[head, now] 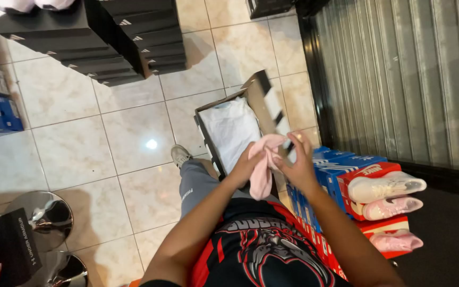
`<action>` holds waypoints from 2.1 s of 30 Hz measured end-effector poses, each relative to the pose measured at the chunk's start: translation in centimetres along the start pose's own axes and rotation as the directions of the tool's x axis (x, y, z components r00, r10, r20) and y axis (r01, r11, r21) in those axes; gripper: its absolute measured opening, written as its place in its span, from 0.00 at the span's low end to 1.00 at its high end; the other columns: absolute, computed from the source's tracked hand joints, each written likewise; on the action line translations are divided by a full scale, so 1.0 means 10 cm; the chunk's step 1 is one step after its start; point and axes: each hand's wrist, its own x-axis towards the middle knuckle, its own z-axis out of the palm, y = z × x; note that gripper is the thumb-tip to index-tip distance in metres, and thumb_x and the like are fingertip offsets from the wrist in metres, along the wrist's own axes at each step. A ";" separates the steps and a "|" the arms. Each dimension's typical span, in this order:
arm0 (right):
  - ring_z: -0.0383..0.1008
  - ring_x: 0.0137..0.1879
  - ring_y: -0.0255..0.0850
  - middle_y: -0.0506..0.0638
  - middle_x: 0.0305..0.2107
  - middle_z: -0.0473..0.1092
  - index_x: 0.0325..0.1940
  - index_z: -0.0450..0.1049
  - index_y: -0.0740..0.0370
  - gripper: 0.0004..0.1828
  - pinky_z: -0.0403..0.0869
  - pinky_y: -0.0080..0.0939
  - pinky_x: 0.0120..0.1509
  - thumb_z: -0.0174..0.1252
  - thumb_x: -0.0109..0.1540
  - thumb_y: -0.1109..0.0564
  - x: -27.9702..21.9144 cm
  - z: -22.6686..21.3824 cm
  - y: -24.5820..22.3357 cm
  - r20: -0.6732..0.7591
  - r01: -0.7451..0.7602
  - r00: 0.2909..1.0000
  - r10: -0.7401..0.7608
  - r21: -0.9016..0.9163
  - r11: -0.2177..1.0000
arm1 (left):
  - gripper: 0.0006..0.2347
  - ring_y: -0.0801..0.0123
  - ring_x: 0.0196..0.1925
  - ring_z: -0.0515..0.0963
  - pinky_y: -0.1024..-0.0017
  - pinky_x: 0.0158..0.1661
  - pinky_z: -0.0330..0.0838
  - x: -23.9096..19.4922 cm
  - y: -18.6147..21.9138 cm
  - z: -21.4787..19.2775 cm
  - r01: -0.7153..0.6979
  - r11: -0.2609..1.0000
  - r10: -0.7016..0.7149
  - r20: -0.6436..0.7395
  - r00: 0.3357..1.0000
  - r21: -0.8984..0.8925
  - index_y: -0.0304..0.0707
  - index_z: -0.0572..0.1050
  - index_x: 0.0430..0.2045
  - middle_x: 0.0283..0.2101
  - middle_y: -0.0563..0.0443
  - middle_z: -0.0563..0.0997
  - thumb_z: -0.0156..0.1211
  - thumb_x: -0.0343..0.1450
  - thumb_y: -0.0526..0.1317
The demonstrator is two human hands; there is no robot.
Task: Cleaning and organizing shoe boxes using a cloth in a storage area.
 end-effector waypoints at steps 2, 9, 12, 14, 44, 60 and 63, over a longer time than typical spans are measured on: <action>0.55 0.73 0.73 0.73 0.68 0.52 0.73 0.63 0.57 0.48 0.55 0.66 0.74 0.72 0.52 0.43 0.05 -0.10 0.21 -0.051 0.027 0.998 -0.033 -0.126 0.992 | 0.14 0.52 0.53 0.76 0.57 0.56 0.67 -0.09 0.62 0.25 -0.055 0.998 0.054 -0.087 0.995 -0.012 0.34 0.71 0.51 0.49 0.35 0.77 0.57 0.75 0.43; 0.59 0.72 0.65 0.60 0.71 0.58 0.80 0.52 0.37 0.50 0.59 0.61 0.77 0.52 0.53 0.61 0.39 -0.43 0.48 0.174 -0.423 0.884 0.434 -0.102 0.901 | 0.25 0.35 0.74 0.56 0.49 0.73 0.47 1.22 0.22 0.12 -0.325 0.868 0.460 -0.363 0.810 0.375 0.34 0.65 0.65 0.67 0.26 0.61 0.63 0.72 0.38; 0.55 0.76 0.52 0.61 0.72 0.57 0.78 0.58 0.54 0.51 0.53 0.55 0.79 0.52 0.47 0.68 0.33 -0.40 1.12 0.184 -0.252 0.954 0.235 0.076 0.965 | 0.29 0.40 0.78 0.50 0.49 0.75 0.43 1.85 -0.24 0.37 -0.258 0.729 0.508 -0.248 0.825 0.634 0.54 0.59 0.72 0.76 0.32 0.48 0.56 0.75 0.56; 0.54 0.77 0.53 0.61 0.72 0.57 0.78 0.58 0.56 0.52 0.52 0.56 0.78 0.50 0.46 0.70 0.37 -0.50 1.08 0.196 -0.270 0.949 0.247 0.099 0.958 | 0.30 0.28 0.75 0.50 0.44 0.74 0.39 1.56 -0.01 0.71 -0.259 0.782 0.445 -0.217 0.869 0.567 0.34 0.54 0.70 0.72 0.18 0.50 0.56 0.73 0.42; 0.58 0.73 0.48 0.58 0.68 0.60 0.76 0.52 0.64 0.51 0.56 0.41 0.74 0.46 0.46 0.72 0.41 -0.62 0.84 0.336 -0.382 0.896 0.291 0.247 0.890 | 0.25 0.33 0.79 0.49 0.35 0.77 0.46 2.00 -0.45 1.05 -0.413 0.513 0.698 -0.085 0.711 0.752 0.45 0.41 0.76 0.78 0.31 0.47 0.34 0.83 0.48; 0.37 0.78 0.68 0.66 0.76 0.38 0.79 0.54 0.54 0.42 0.41 0.66 0.78 0.59 0.65 0.40 -0.13 0.74 0.46 0.501 0.006 0.863 -0.055 0.098 0.995 | 0.17 0.52 0.42 0.84 0.74 0.34 0.78 -0.30 -0.27 -2.23 0.054 0.984 0.096 -0.757 0.647 0.171 0.31 0.75 0.47 0.44 0.41 0.79 0.39 0.81 0.44; 0.25 0.80 0.68 0.64 0.77 0.27 0.82 0.42 0.48 0.40 0.35 0.79 0.75 0.48 0.70 0.41 -0.10 1.40 0.52 0.697 0.003 0.697 0.166 -0.234 0.972 | 0.13 0.37 0.32 0.84 0.54 0.12 0.77 -0.17 0.25 -2.90 0.139 0.984 0.002 -0.793 0.609 0.108 0.33 0.70 0.49 0.43 0.28 0.80 0.57 0.78 0.43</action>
